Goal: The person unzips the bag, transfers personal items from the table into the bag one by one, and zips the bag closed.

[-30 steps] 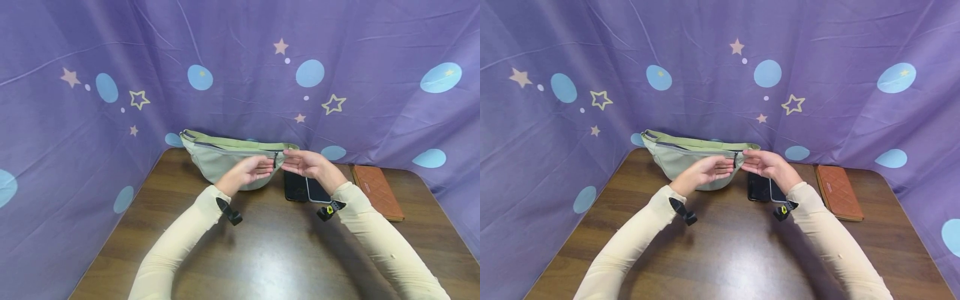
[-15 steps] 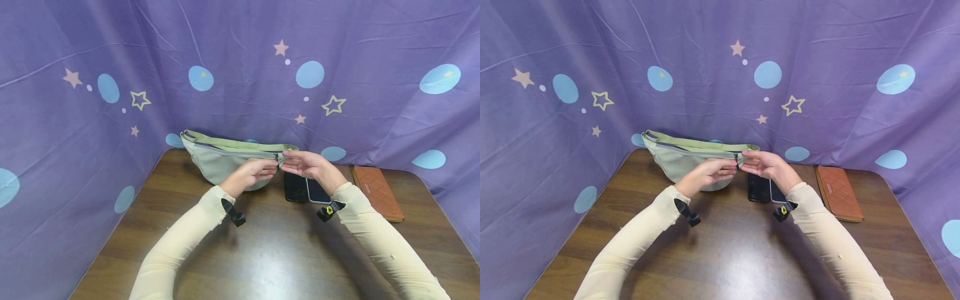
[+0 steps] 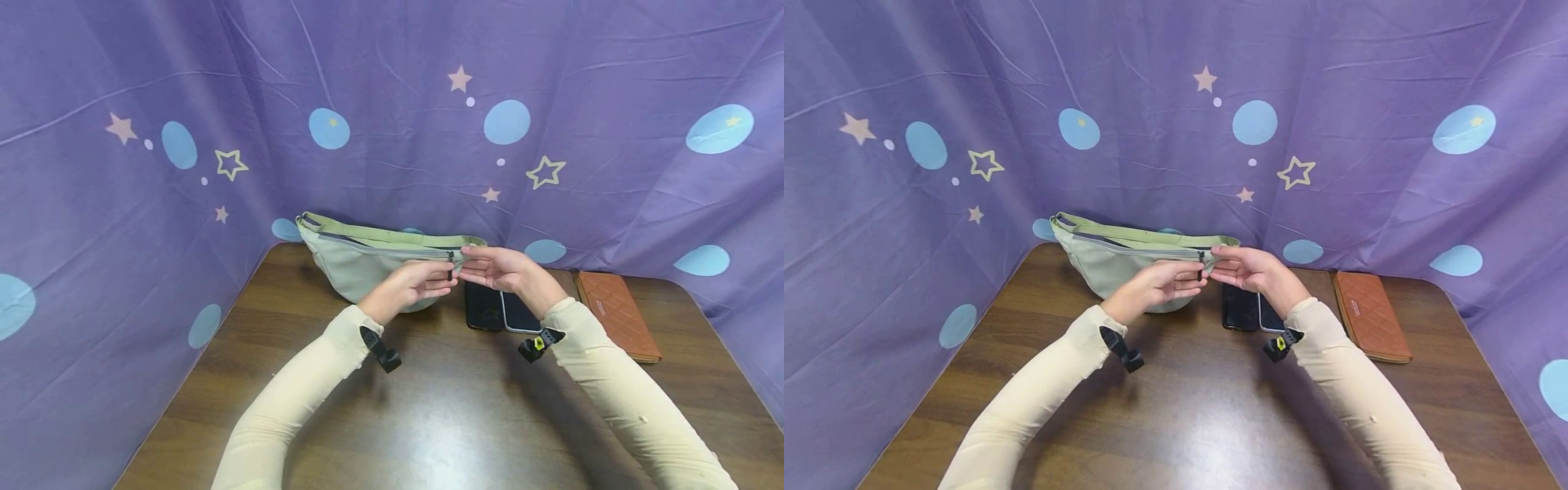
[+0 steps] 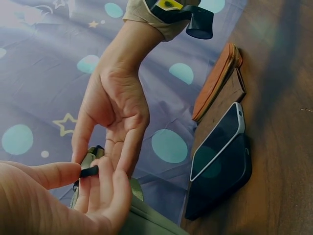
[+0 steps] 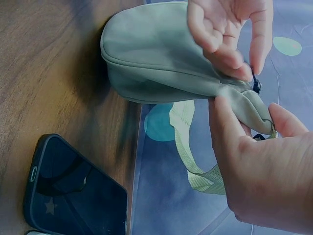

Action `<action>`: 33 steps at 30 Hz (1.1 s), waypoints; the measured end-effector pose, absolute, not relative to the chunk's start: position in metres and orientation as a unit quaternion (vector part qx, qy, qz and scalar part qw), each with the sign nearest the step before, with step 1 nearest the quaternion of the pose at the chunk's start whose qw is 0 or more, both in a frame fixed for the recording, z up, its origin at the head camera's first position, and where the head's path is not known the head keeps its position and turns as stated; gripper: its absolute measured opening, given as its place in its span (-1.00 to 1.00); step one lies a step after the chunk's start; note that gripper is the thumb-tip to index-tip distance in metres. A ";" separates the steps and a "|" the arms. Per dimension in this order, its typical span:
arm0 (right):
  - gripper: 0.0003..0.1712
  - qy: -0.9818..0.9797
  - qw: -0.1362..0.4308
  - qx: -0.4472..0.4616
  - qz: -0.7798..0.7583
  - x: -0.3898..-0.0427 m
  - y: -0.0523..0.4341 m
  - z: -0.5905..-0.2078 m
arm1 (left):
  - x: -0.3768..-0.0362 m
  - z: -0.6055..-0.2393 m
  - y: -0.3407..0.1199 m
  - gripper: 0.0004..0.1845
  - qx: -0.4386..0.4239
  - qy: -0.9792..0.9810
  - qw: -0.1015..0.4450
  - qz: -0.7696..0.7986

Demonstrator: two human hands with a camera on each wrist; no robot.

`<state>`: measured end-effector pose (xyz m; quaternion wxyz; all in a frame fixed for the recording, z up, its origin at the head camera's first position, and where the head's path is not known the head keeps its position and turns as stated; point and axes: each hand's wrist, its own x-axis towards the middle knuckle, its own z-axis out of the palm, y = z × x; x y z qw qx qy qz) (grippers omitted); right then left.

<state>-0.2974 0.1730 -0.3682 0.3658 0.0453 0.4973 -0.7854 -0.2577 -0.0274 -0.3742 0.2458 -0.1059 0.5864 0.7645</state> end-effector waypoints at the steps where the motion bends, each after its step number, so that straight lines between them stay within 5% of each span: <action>1: -0.67 0.494 0.368 0.045 -0.786 -0.297 0.173 -0.368 | -0.257 -0.373 -0.029 -0.60 -0.105 0.582 0.247 0.768; 10: -0.65 0.490 0.380 0.032 -0.784 -0.297 0.174 -0.368 | -0.256 -0.360 -0.041 -0.87 -0.087 0.561 0.257 0.782; 33: -0.68 0.489 0.388 0.041 -0.780 -0.295 0.169 -0.367 | -0.260 -0.351 -0.054 -0.62 -0.067 0.603 0.259 0.752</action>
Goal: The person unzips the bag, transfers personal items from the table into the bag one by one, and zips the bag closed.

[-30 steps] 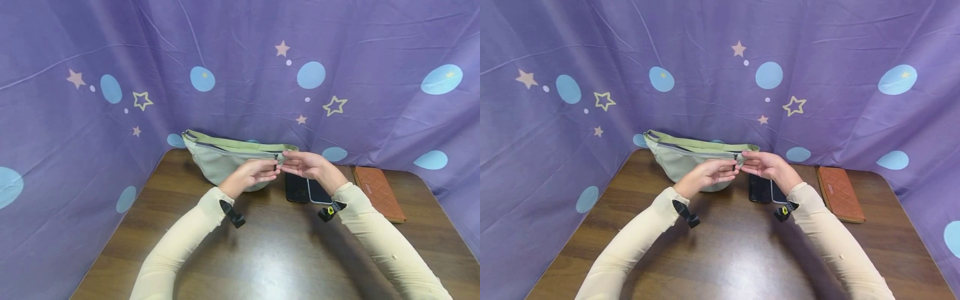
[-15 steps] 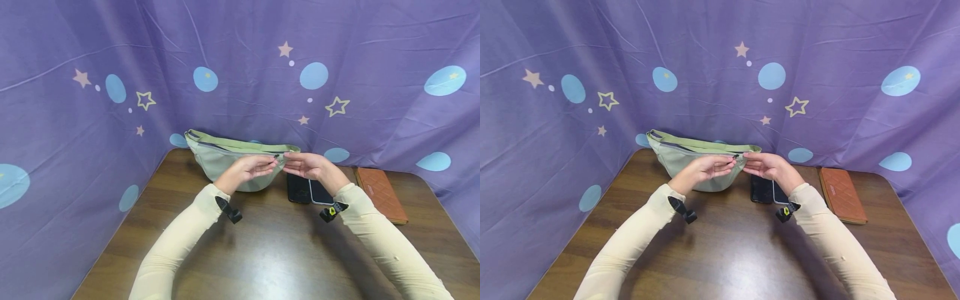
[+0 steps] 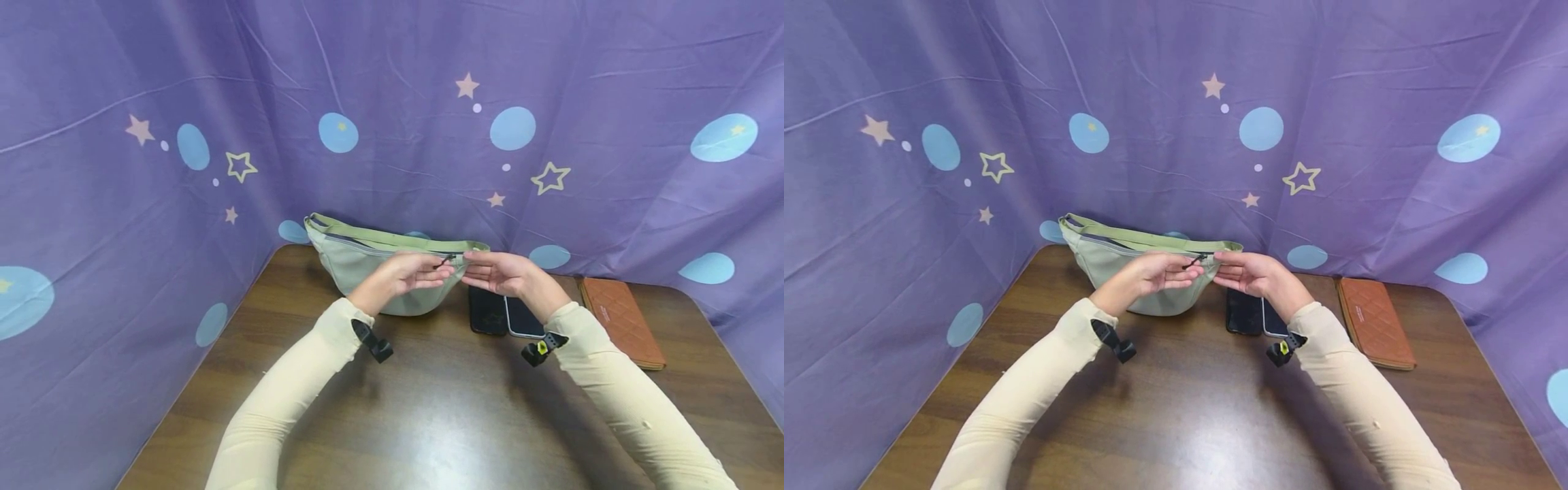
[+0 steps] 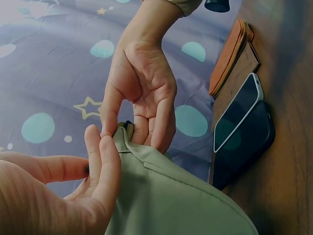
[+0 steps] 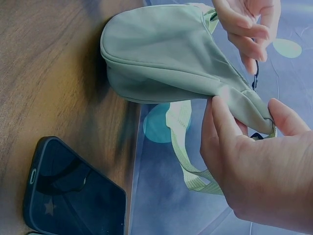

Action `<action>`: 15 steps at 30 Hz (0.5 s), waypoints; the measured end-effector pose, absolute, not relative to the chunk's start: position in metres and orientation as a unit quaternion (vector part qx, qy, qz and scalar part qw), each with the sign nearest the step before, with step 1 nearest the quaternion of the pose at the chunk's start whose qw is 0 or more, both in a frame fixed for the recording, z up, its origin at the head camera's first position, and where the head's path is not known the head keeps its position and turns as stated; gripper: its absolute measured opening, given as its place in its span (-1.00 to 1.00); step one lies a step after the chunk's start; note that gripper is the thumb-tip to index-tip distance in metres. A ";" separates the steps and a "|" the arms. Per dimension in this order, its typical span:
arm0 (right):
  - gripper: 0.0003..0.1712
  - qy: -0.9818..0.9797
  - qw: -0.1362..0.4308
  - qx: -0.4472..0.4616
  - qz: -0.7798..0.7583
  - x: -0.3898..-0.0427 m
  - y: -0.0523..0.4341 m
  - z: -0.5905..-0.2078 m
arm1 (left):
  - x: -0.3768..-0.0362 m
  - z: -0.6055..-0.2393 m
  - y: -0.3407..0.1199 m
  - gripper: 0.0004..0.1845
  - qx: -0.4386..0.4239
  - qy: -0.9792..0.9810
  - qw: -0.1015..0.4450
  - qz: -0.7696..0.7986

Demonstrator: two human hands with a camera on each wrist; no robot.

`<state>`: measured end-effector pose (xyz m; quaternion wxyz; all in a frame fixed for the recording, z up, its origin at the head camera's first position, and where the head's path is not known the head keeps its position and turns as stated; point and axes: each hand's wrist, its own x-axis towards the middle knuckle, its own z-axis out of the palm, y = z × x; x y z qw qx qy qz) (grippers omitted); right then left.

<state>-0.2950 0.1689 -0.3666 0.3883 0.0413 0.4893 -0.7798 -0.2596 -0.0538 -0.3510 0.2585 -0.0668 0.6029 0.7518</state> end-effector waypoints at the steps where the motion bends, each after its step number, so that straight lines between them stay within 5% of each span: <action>1: -0.69 0.488 0.388 0.040 -0.781 -0.295 0.169 -0.367 | -0.260 -0.351 -0.054 -0.62 -0.068 0.603 0.259 0.751; 15: -0.79 0.507 0.380 0.042 -0.772 -0.296 0.168 -0.366 | -0.265 -0.345 -0.067 -0.87 -0.075 0.610 0.272 0.741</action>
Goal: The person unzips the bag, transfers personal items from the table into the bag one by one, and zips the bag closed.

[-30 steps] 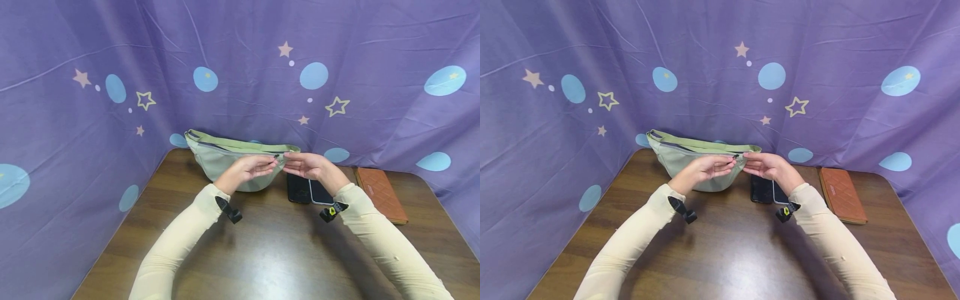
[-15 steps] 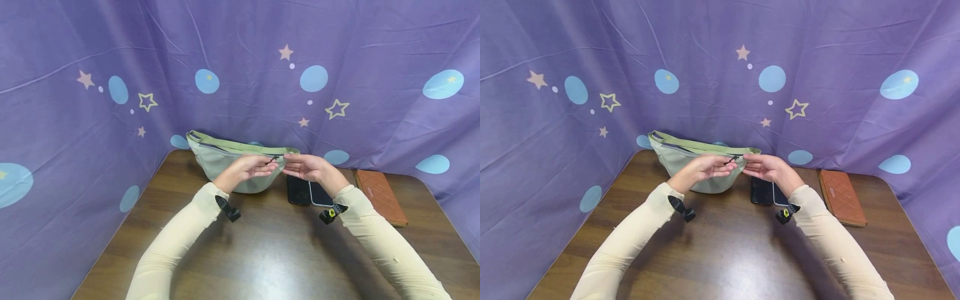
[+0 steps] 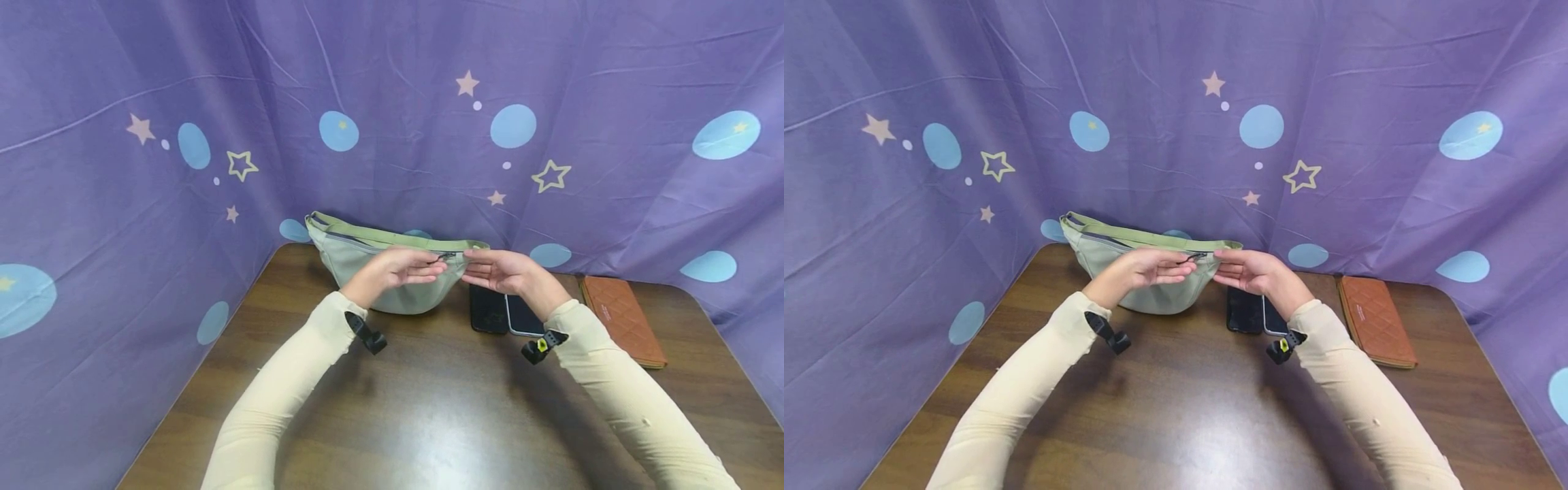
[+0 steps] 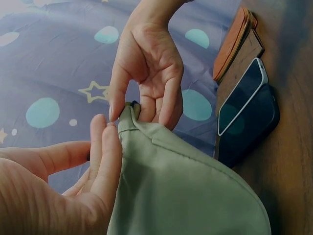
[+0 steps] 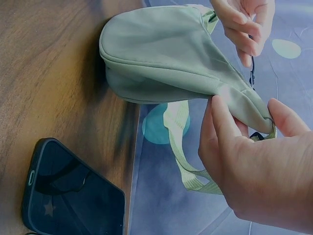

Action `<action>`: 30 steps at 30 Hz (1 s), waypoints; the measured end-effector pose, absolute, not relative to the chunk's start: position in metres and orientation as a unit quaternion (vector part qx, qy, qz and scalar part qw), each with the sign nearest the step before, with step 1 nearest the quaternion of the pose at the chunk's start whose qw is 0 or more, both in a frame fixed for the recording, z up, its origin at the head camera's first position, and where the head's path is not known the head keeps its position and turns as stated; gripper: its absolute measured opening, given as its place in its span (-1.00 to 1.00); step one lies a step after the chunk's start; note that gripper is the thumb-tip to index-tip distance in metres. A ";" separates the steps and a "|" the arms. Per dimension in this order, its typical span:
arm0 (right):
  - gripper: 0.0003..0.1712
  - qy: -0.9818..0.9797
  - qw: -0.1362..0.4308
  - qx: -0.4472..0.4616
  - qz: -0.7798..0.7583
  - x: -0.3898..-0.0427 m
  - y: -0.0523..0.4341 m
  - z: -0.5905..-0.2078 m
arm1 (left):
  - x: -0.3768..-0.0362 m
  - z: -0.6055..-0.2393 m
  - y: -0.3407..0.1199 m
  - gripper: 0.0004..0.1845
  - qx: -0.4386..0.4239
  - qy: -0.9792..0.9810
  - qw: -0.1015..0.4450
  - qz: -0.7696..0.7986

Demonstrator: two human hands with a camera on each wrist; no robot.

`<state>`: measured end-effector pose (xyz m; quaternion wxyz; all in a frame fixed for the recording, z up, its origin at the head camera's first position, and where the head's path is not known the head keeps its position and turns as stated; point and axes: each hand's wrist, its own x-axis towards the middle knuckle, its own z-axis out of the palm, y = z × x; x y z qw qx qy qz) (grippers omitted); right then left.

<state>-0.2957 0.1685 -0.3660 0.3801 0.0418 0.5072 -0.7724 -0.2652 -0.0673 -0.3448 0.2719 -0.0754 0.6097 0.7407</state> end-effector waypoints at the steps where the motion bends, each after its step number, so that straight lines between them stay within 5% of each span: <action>1: -0.80 0.510 0.380 0.042 -0.770 -0.296 0.168 -0.365 | -0.266 -0.345 -0.068 -0.88 -0.078 0.612 0.272 0.739; 30: -0.75 0.510 0.346 0.072 -0.784 -0.295 0.163 -0.368 | -0.277 -0.352 -0.074 -0.81 -0.095 0.593 0.245 0.761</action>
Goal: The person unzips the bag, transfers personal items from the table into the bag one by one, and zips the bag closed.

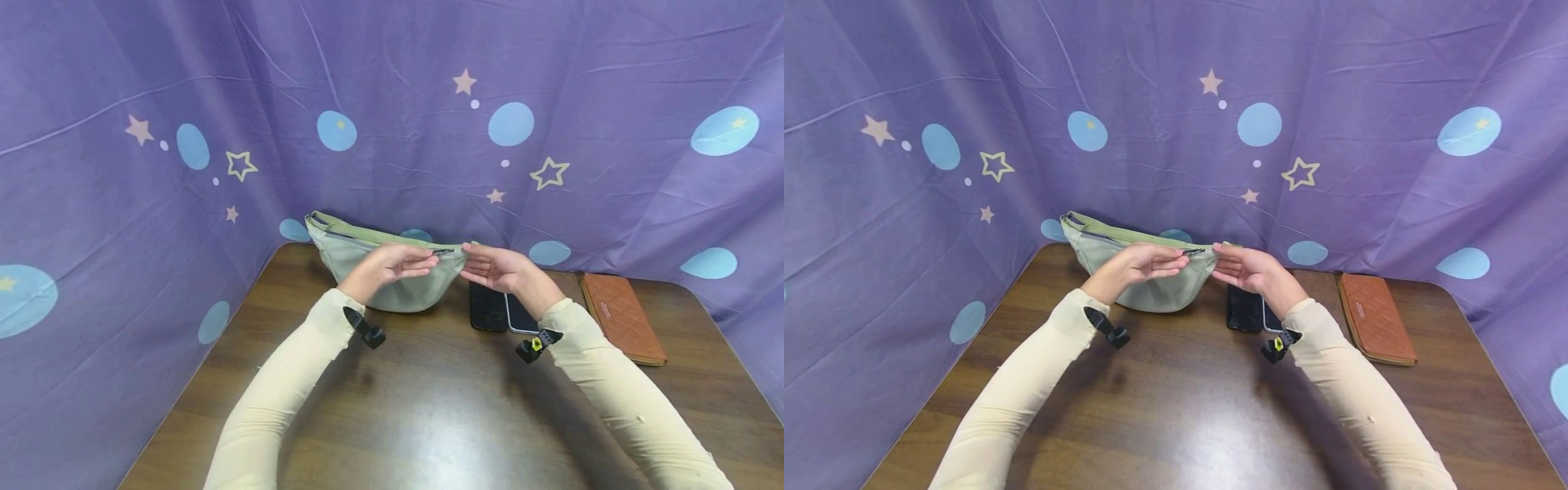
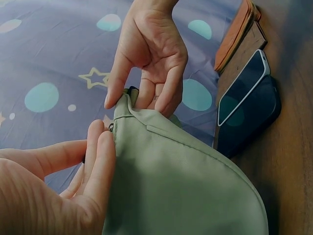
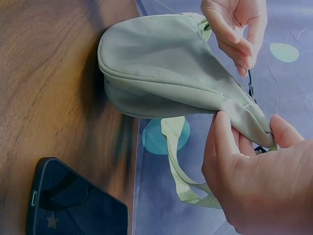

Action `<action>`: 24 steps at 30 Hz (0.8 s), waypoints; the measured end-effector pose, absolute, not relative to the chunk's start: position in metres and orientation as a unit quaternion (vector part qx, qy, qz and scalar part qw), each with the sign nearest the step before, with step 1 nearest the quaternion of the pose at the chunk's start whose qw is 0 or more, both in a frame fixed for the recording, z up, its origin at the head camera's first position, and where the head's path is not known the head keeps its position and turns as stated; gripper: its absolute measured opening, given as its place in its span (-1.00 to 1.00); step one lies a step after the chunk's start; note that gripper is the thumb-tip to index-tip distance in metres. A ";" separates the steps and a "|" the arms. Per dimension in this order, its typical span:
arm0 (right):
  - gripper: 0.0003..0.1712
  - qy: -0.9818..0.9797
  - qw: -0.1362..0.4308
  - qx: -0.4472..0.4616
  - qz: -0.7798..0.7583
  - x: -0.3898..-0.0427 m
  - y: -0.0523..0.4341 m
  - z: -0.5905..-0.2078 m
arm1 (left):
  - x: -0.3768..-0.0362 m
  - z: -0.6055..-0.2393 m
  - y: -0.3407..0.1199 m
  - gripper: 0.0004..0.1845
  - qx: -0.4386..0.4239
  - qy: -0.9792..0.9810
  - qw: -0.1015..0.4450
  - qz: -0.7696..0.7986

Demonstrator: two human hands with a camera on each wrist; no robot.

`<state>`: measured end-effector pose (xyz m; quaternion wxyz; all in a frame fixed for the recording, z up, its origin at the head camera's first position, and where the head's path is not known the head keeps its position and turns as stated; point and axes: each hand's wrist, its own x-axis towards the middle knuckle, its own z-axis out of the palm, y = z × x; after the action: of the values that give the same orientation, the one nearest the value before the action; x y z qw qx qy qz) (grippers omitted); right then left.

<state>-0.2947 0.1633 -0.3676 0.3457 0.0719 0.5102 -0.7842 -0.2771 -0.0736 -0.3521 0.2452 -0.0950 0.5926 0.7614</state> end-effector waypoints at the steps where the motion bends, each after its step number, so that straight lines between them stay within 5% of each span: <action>1: -0.74 0.510 0.345 0.075 -0.785 -0.295 0.163 -0.368 | -0.277 -0.352 -0.074 -0.81 -0.095 0.592 0.244 0.762; 24: -0.75 0.510 0.334 0.076 -0.789 -0.292 0.159 -0.364 | -0.273 -0.353 -0.087 -0.83 -0.079 0.588 0.244 0.767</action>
<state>-0.2924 0.1590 -0.3644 0.3338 0.0757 0.5098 -0.7893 -0.2725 -0.0869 -0.3534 0.2435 -0.0788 0.5882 0.7671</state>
